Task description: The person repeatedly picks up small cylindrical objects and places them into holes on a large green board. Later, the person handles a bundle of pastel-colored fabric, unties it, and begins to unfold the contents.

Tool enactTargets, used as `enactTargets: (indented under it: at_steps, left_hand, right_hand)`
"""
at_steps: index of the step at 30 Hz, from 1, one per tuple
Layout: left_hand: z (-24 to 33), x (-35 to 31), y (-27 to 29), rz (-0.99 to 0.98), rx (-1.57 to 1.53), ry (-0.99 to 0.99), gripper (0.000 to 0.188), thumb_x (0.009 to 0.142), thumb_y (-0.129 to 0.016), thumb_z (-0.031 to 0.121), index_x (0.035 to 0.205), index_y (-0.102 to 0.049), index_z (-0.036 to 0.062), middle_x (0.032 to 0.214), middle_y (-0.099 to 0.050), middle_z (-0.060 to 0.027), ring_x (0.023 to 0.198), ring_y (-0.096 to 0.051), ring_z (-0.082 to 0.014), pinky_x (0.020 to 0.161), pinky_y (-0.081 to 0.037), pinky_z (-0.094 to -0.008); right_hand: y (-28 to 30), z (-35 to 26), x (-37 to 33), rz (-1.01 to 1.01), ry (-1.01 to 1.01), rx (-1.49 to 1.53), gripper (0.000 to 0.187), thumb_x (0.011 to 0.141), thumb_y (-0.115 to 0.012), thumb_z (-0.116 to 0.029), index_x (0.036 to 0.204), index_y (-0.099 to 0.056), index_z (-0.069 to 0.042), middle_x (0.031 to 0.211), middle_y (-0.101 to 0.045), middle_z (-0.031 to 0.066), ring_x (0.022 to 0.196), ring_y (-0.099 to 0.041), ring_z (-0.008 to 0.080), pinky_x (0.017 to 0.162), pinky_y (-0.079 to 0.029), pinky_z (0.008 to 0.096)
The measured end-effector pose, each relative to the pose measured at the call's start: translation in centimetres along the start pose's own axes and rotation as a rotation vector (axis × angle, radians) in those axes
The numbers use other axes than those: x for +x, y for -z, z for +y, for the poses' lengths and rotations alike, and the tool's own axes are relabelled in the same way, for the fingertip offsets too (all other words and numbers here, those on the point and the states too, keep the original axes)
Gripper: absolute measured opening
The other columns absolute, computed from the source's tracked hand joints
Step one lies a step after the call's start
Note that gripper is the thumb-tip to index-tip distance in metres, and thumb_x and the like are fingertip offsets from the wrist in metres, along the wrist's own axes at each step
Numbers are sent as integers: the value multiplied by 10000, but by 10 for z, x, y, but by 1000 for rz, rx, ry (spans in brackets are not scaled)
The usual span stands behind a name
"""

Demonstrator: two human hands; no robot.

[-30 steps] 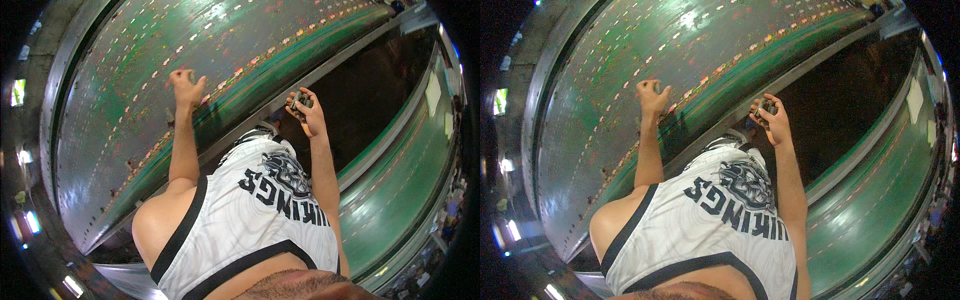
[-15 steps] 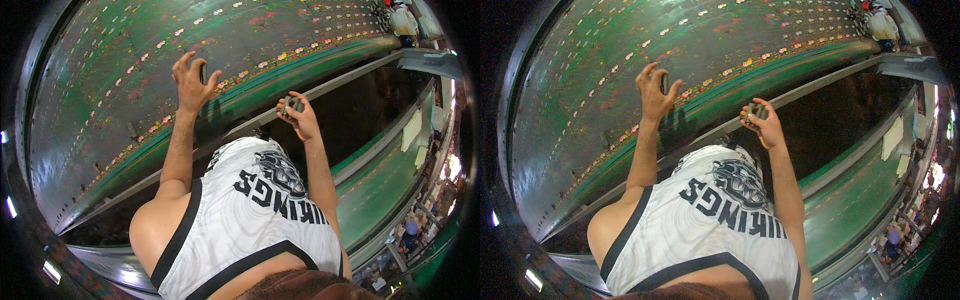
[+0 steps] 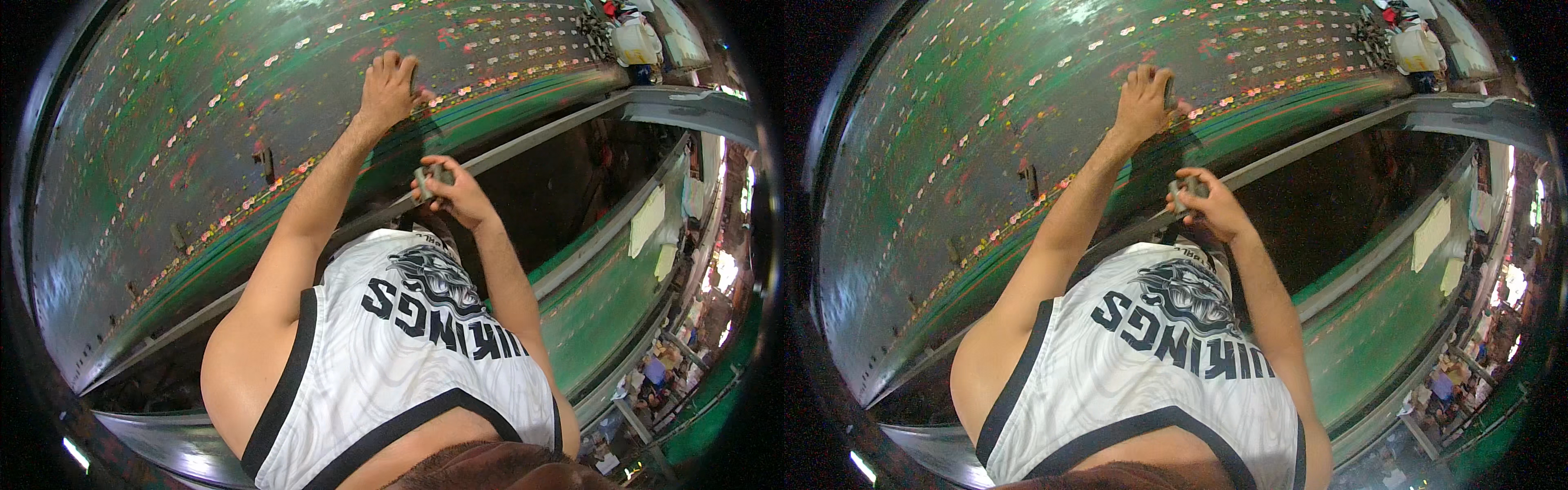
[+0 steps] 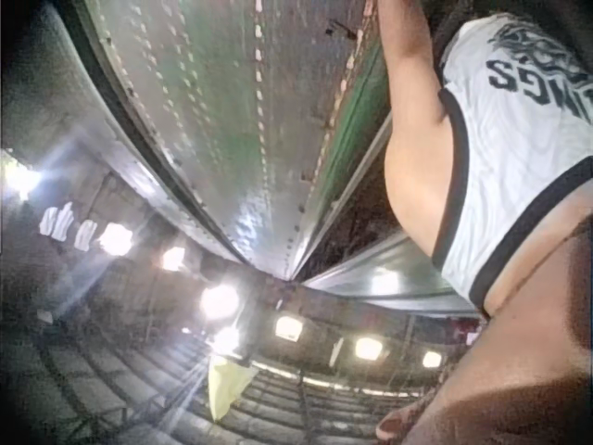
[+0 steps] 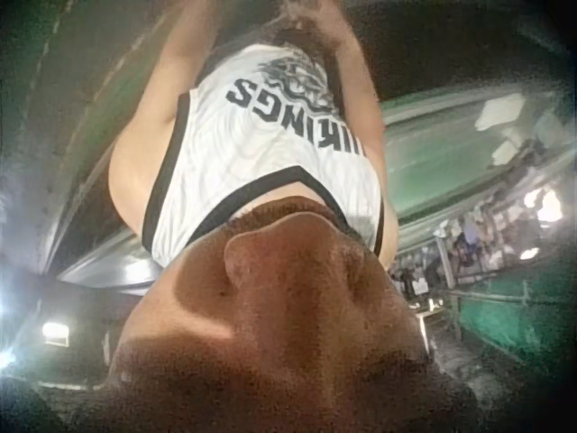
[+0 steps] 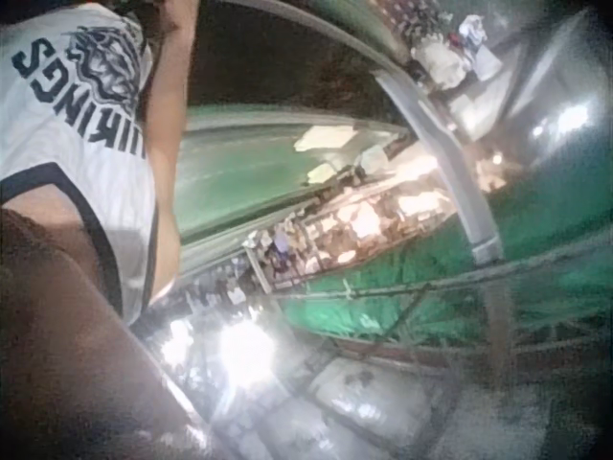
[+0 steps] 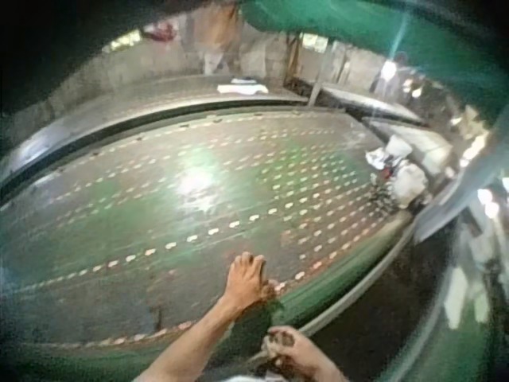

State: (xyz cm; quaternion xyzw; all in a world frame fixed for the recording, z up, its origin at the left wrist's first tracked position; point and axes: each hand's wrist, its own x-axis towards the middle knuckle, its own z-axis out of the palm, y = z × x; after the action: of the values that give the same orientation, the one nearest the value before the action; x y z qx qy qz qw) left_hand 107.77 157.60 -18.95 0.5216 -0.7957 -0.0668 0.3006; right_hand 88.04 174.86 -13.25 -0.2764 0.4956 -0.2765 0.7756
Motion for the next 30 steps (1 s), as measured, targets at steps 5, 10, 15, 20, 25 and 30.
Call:
enactTargets:
  at_steps: [5, 10, 15, 20, 25, 30]
  left_hand:
    - [28, 3, 2, -136, 235, 33, 956, 766, -913, 535, 1527, -469, 163, 1494, -443, -159, 1349, -442, -411, 1025, -429, -588]
    - [128, 11, -2, -328, -497, -64, 775, 842, -907, 344, 1471, -532, 88, 1399, -535, -176, 1206, -584, -347, 932, -541, -465]
    - [193, 43, -41, -539, -720, 22, 674, 851, -920, 237, 1417, -608, 43, 1339, -605, -153, 1051, -656, -282, 861, -577, -374]
    - [251, 73, -94, -606, -602, -190, 727, 815, -934, 385, 1377, -651, 21, 1239, -667, -164, 1071, -675, -322, 891, -564, -419]
    - [275, 117, -125, -572, -454, -61, 767, 777, -944, 432, 1369, -660, 35, 1197, -717, -181, 1068, -706, -363, 921, -568, -454]
    - [259, 184, -171, -127, -229, 63, 667, 788, -937, 320, 1330, -660, 47, 1270, -670, -171, 1130, -671, -368, 967, -556, -470]
  right_hand:
    - [81, -54, 24, 260, 289, 64, 497, 1011, -728, -81, 1451, -499, -58, 1182, -721, 153, 1016, -757, 234, 692, -611, 282]
    - [140, -83, 29, 191, 347, 87, 561, 967, -801, -95, 1445, -508, -66, 1167, -690, 100, 980, -741, 200, 704, -622, 288]
    - [205, -79, 0, 144, 373, 147, 542, 946, -835, -131, 1408, -560, -64, 1146, -628, 61, 928, -671, 138, 741, -648, 275]
    - [284, -73, -29, 165, 298, 116, 525, 980, -793, -126, 1443, -549, -86, 1110, -596, 27, 903, -661, 108, 725, -652, 260]
    - [331, -74, -41, 258, 311, 390, 516, 1034, -737, -192, 1491, -515, -104, 1157, -660, 64, 953, -710, 140, 721, -656, 245]
    - [381, -85, -49, 239, 356, 720, 527, 1101, -621, -252, 1561, -410, -107, 1218, -664, 164, 1068, -729, 268, 873, -682, 376]
